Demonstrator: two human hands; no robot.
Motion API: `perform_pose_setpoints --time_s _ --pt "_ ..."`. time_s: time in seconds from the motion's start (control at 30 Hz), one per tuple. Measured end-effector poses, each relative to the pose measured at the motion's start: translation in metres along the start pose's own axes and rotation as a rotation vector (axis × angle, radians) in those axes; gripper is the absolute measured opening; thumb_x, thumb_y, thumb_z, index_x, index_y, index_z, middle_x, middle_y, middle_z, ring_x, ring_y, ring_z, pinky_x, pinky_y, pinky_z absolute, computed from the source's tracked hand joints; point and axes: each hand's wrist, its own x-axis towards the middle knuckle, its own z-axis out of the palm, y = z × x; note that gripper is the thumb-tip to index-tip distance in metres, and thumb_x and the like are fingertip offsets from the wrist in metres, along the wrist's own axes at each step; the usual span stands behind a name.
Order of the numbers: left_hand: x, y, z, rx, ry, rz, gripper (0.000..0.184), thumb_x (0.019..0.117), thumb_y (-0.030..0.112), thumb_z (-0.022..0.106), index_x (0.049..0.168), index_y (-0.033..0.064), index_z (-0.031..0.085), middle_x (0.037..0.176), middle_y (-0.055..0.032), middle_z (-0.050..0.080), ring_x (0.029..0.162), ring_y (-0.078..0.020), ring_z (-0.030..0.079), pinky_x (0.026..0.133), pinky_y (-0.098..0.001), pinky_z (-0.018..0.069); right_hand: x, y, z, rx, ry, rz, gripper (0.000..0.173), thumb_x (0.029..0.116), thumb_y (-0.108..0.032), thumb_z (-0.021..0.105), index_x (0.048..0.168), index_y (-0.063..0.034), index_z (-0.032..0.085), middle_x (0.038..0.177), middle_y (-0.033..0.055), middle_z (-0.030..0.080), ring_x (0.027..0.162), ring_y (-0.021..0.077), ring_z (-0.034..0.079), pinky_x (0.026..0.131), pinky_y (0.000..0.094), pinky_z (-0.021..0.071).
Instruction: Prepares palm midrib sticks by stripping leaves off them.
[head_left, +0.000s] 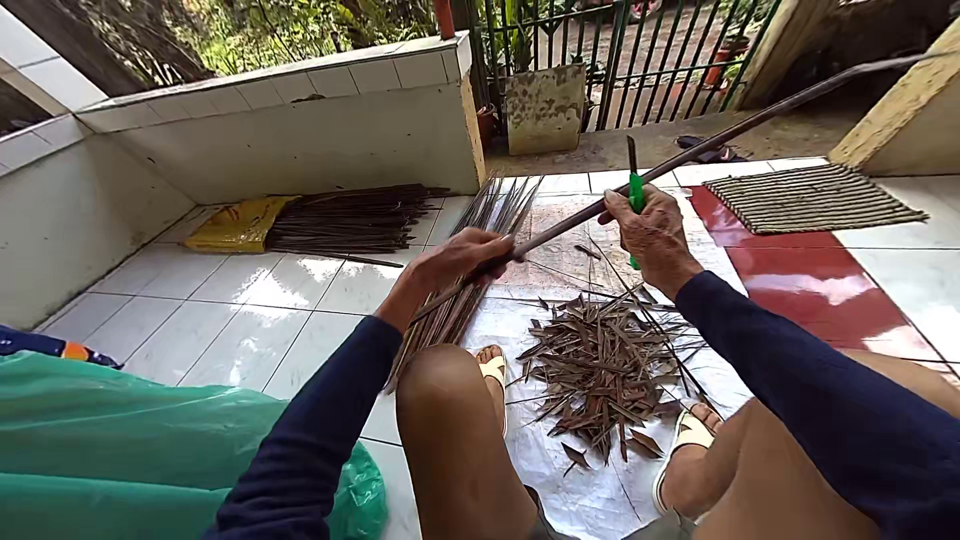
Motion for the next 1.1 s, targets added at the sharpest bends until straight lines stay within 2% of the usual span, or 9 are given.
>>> perform_pose_setpoints --time_s 0.17,0.3,0.4,0.53,0.63,0.73,0.83,0.93,1.1 --pt "0.048 0.074 0.036 -0.06 -0.071 0.104 0.039 0.1119 0.032 0.044 0.118 0.0027 0.069 0.08 -0.008 0.067 0.056 -0.0123 0.059 0.05 -0.0257 0.0519 -0.027 -0.017 0.0 0.12 0.026 -0.055 0.026 0.1048 -0.035 0.059 0.101 -0.0086 0.061 0.081 0.0007 0.069 0.049 0.0094 0.048 0.047 0.0273 0.0389" --pt "0.063 0.074 0.072 -0.106 -0.051 0.204 0.029 0.1093 0.021 0.052 0.11 -0.0022 0.068 0.067 -0.0053 0.059 0.046 -0.0099 0.05 0.042 -0.0232 0.0431 -0.043 0.0 -0.014 0.201 0.018 -0.029 0.026 0.1055 -0.037 0.058 0.105 -0.011 0.062 0.082 0.0 0.068 0.047 0.0083 0.045 0.044 0.0247 0.037" --pt "0.065 0.064 0.085 -0.137 -0.039 0.155 0.025 0.1093 0.019 0.051 0.113 -0.001 0.066 0.066 -0.0046 0.057 0.044 -0.0098 0.047 0.039 -0.0228 0.0422 -0.048 0.011 -0.022 0.192 -0.017 -0.039 0.034 0.1055 -0.046 0.055 0.104 -0.0129 0.06 0.079 -0.0009 0.061 0.05 0.0091 0.044 0.046 0.0259 0.0359" --pt "0.064 0.07 0.094 -0.14 -0.049 0.099 0.025 0.1098 0.02 0.05 0.125 0.0044 0.063 0.064 -0.004 0.051 0.044 -0.0116 0.048 0.041 -0.0249 0.0457 -0.051 0.016 -0.035 0.208 -0.076 -0.043 0.051 0.1105 -0.051 0.034 0.142 -0.0172 0.055 0.086 -0.0021 0.058 0.056 0.0091 0.044 0.05 0.025 0.0374" --pt "0.076 0.071 0.1 -0.124 -0.025 0.11 0.027 0.1108 0.017 0.046 0.123 -0.0004 0.062 0.078 -0.0102 0.067 0.051 -0.0143 0.058 0.047 -0.027 0.0513 -0.052 0.017 -0.053 0.193 -0.122 -0.038 0.046 0.1114 -0.05 0.027 0.139 -0.0221 0.052 0.085 -0.0047 0.054 0.056 0.006 0.041 0.05 0.023 0.0357" --pt "0.083 0.074 0.106 -0.149 0.026 0.165 0.029 0.1105 0.022 0.048 0.121 0.0001 0.064 0.069 -0.0065 0.059 0.047 -0.0117 0.051 0.043 -0.0242 0.0453 -0.051 0.015 -0.063 0.137 -0.114 -0.064 0.04 0.1123 -0.043 0.035 0.137 -0.019 0.056 0.083 -0.003 0.055 0.056 0.0079 0.042 0.049 0.025 0.0354" --pt "0.085 0.082 0.109 -0.16 0.082 0.206 0.028 0.1077 0.028 0.056 0.123 0.0068 0.067 0.063 -0.0033 0.053 0.044 -0.0108 0.046 0.039 -0.0244 0.0421 -0.05 0.015 -0.068 0.072 -0.099 -0.169 0.04 0.1118 -0.032 0.04 0.143 -0.0124 0.055 0.089 0.0024 0.063 0.062 0.0117 0.05 0.055 0.0317 0.0442" --pt "0.088 0.081 0.109 -0.155 0.079 0.256 0.028 0.1098 0.024 0.05 0.122 0.0028 0.064 0.076 -0.0068 0.063 0.051 -0.0116 0.054 0.044 -0.0249 0.048 -0.046 0.022 -0.074 0.085 -0.079 -0.262 0.04 0.1111 -0.029 0.044 0.147 -0.0168 0.057 0.086 0.0037 0.065 0.061 0.0135 0.051 0.055 0.0323 0.044" --pt "0.084 0.086 0.116 -0.199 0.046 0.235 0.027 0.11 0.029 0.049 0.125 0.0101 0.063 0.063 -0.0023 0.047 0.042 -0.0087 0.039 0.037 -0.022 0.0386 -0.045 0.024 -0.081 0.115 -0.059 -0.264 0.039 0.1108 -0.03 0.047 0.147 -0.0211 0.058 0.089 0.0029 0.068 0.064 0.0147 0.054 0.058 0.0326 0.0463"
